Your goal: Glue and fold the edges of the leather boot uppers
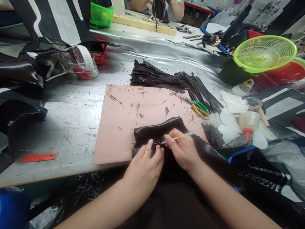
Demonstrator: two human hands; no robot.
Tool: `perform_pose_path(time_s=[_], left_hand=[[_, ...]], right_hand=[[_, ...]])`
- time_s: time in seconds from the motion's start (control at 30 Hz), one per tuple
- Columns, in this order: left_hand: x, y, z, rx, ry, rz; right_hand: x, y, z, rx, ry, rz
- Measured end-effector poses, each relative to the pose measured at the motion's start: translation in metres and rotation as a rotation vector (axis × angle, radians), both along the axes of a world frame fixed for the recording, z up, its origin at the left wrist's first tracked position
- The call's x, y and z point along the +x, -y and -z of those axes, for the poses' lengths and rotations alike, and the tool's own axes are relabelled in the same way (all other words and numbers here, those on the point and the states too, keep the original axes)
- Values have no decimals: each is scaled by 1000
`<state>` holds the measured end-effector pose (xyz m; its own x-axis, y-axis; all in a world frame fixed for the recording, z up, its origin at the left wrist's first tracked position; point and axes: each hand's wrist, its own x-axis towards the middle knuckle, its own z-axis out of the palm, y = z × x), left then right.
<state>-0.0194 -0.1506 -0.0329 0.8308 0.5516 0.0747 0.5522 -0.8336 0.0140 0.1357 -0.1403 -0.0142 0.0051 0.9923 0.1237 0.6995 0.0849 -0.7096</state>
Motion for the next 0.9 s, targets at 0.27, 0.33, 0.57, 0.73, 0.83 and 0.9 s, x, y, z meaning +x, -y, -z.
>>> perform_pose_path(time_s=[0.27,0.33,0.57,0.73,0.83,0.9], left_hand=[[-34,-11,-14,-28,523,-173],[-43,-22,-16,-57,569,-410],[-31,-57,-17,-508,455,-707],[-28,-55,-30,-1198,786,-715],[-31,-47,-34,-1336,932,-792],[-35,-42,-33,-1174,928,-726]], right_hand=[[62,18,-72,49,203,180],[90,3,-67,-49,398,214],[113,-52,-3,-124,393,134],[158,-92,-6,2,278,301],[199,-120,-5,-61,210,409],[217,-133,1,-137,142,431]])
